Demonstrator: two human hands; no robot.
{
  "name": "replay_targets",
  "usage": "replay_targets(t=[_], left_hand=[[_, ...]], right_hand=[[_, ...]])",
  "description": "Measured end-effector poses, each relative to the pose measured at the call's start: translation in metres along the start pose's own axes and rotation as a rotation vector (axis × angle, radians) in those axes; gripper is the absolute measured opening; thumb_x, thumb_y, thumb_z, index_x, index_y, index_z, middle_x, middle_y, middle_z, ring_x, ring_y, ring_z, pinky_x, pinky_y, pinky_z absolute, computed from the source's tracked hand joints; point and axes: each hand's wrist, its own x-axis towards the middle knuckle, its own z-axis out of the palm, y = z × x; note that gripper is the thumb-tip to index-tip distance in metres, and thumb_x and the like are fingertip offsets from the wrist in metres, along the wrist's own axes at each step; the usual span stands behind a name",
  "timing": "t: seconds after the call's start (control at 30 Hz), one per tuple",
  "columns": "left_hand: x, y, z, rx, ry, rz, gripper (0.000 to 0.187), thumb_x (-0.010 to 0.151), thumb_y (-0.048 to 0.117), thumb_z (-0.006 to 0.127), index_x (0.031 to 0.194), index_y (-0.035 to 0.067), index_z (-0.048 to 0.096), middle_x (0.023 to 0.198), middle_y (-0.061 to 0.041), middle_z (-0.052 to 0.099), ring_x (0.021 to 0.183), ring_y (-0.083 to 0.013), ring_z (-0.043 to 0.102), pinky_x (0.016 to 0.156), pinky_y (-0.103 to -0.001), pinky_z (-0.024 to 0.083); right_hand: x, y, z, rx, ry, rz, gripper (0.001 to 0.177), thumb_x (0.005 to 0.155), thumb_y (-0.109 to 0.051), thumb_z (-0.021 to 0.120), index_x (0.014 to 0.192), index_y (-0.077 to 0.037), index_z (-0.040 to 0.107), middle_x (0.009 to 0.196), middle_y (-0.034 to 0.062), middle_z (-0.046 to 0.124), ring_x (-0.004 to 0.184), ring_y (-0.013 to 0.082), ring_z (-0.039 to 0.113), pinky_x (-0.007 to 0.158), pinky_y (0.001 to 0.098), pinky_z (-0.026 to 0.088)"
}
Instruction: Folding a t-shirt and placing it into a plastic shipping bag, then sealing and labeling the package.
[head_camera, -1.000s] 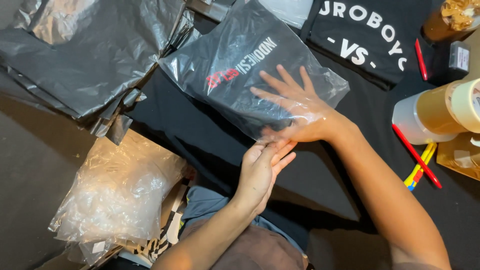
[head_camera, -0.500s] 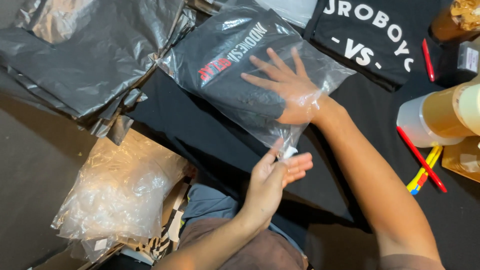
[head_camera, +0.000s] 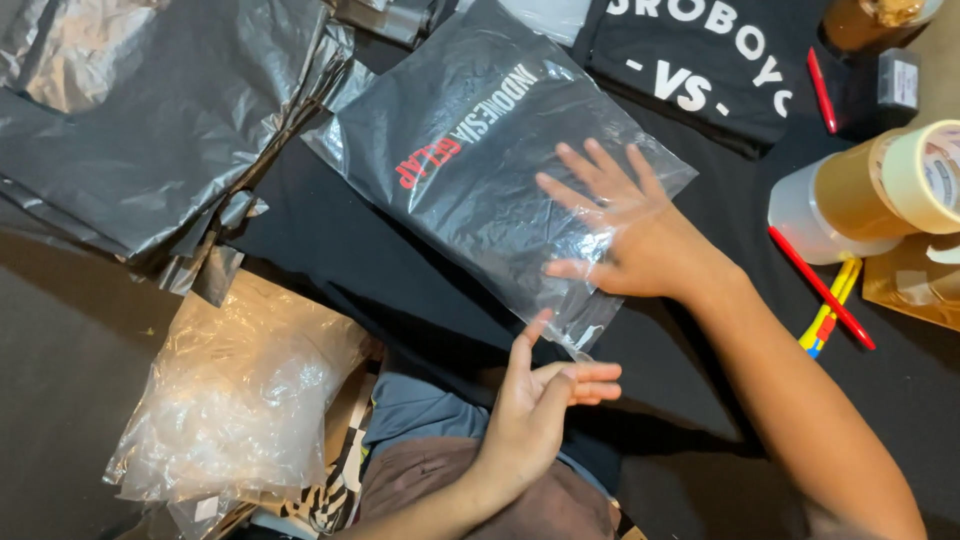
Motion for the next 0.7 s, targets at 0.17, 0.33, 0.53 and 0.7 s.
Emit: replay_targets(t=[0.17, 0.33, 0.53, 0.7], left_hand=[[-0.020, -0.009, -0.016, 0.068, 0.110, 0.291, 0.035, 0.099, 0.010, 0.049, 0.133, 0.001, 0.043, 0.070, -0.011, 0.061, 0.051, -0.0152, 0.054, 0.054, -0.026, 0.047], [0.005, 0.061, -0.032, 0.513, 0.231, 0.896, 0.018, 0.100, 0.017, 0.052, 0.108, 0.004, 0.063, 0.065, 0.001, 0.058, 0.046, -0.0057, 0.043, 0.046, -0.023, 0.035], [0.118, 0.133, -0.057, 1.142, 0.191, 1.050, 0.028, 0.100, 0.018, 0.062, 0.127, 0.015, 0.067, 0.114, -0.004, 0.068, 0.111, -0.0328, 0.063, 0.099, -0.047, 0.041], [0.145, 0.119, -0.070, 1.486, 0.285, 0.812, 0.043, 0.104, 0.027, 0.060, 0.137, 0.000, 0.064, 0.141, -0.028, 0.056, 0.140, -0.0512, 0.043, 0.112, -0.074, 0.007]], right_hand=[[-0.029, 0.011, -0.010, -0.060, 0.079, 0.100, 0.081, 0.095, -0.051, 0.061, 0.162, -0.014, 0.032, 0.169, 0.0195, 0.027, 0.154, 0.0399, 0.029, 0.111, 0.0592, 0.030], [-0.047, 0.026, -0.005, 0.006, 0.183, 0.159, 0.063, 0.102, -0.029, 0.059, 0.155, -0.001, 0.042, 0.155, 0.0215, 0.049, 0.142, 0.0372, 0.046, 0.107, 0.0544, 0.039], [-0.068, 0.037, 0.008, -0.127, 0.392, 0.106, 0.049, 0.093, -0.027, 0.074, 0.139, -0.014, 0.065, 0.128, 0.0089, 0.064, 0.121, 0.0315, 0.062, 0.107, 0.0461, 0.041], [-0.103, 0.045, 0.014, -0.355, 0.420, 0.229, 0.021, 0.099, -0.043, 0.067, 0.110, -0.027, 0.075, 0.107, -0.0062, 0.067, 0.114, 0.0172, 0.059, 0.107, 0.0395, 0.033]])
